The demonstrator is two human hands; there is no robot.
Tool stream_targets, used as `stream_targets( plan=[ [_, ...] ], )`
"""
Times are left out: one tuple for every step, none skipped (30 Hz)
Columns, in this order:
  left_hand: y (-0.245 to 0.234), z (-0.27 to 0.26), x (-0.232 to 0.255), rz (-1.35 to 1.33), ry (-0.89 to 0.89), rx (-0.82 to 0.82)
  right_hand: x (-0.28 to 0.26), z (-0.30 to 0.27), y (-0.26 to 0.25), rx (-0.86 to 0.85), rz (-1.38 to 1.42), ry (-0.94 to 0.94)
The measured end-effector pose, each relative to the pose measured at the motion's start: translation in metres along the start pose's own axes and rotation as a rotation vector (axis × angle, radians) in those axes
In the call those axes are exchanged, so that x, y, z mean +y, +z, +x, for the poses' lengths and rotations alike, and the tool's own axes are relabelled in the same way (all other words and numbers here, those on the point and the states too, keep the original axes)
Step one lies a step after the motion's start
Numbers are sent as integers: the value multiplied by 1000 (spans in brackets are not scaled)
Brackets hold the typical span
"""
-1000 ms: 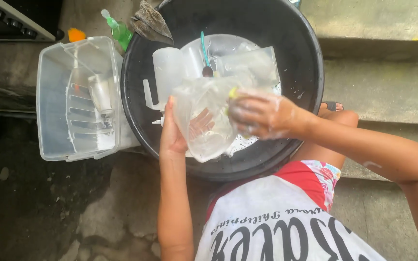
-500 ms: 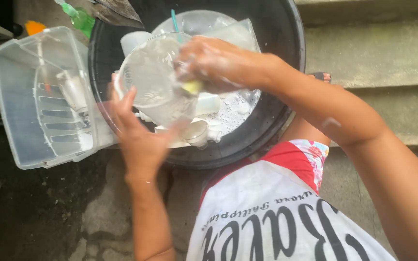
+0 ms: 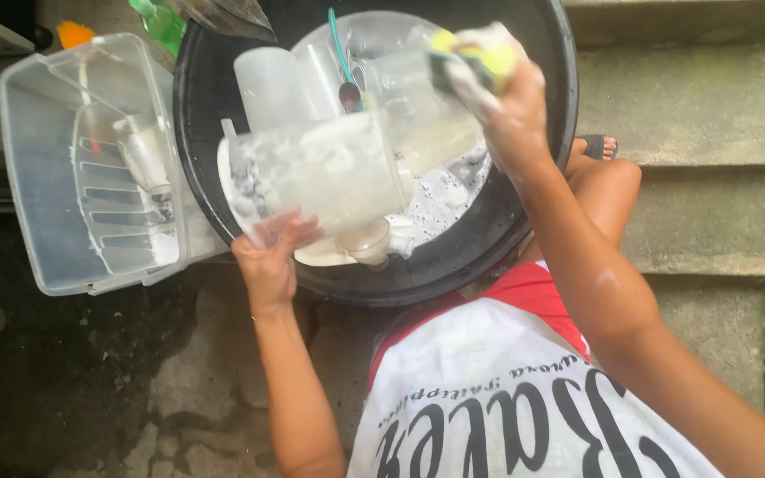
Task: Washing various plastic containers, bottles, and a spoon in a large black basin with soapy water and a sponge.
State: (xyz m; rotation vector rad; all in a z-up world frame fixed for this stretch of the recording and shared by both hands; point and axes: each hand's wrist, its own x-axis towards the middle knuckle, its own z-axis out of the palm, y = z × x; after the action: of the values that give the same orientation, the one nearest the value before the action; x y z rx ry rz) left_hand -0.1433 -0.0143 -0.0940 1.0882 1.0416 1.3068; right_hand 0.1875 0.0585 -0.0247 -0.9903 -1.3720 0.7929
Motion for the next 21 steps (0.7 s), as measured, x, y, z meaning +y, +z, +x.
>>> stream_targets(
  plan=[
    [-4,-1,-7,-121,-2,34,2,-8,-1,37,74,98],
    [-6,-1,-15,-243,-4,68,4,-17,-3,74,147,197],
    [-7,-2,-20,-242,-7,65,2,-30,3,77,147,199],
    [-8,-3,-24,-295,-24,81,0,-44,8,73,151,251],
    [-8,-3,-29,-349,-40,94,-1,-57,14,69,154,301],
    [-7,-1,-31,-349,-40,88,-10,-66,21,74,153,299],
    [-6,0,-32,-400,-52,107,-19,-73,28,16,13,171],
    [-6,2,-33,-451,-63,125,-27,-81,35,-43,-127,43],
    [-6,2,-35,-448,-63,126,-29,-81,35,-43,-123,43],
    [-7,2,-36,-481,-80,145,-31,-81,36,-72,-198,-175],
    [-9,2,-37,-513,-95,167,-33,-80,37,-99,-270,-395],
    [-11,2,-39,-509,-91,170,-35,-82,38,-100,-264,-397],
    [-11,2,-42,-540,-103,169,-36,-83,38,-112,-288,-404],
    [-12,2,-46,-570,-114,168,-38,-83,38,-123,-312,-410],
    [-10,1,-46,-570,-112,170,-36,-74,38,-124,-310,-412],
    [-9,-1,-48,-577,-121,137,-35,-64,39,-143,-296,-473],
    [-7,-3,-49,-584,-133,104,-33,-55,39,-161,-283,-532],
    [-8,-1,-57,-584,-133,105,-38,-41,42,-162,-283,-531],
    [-10,-5,-64,-596,-133,100,-43,-30,45,-173,-307,-494],
    [-13,-8,-70,-607,-133,95,-49,-18,48,-183,-331,-456],
    [-4,1,-53,-605,-120,85,-54,-26,51,-175,-332,-470]
  ],
)
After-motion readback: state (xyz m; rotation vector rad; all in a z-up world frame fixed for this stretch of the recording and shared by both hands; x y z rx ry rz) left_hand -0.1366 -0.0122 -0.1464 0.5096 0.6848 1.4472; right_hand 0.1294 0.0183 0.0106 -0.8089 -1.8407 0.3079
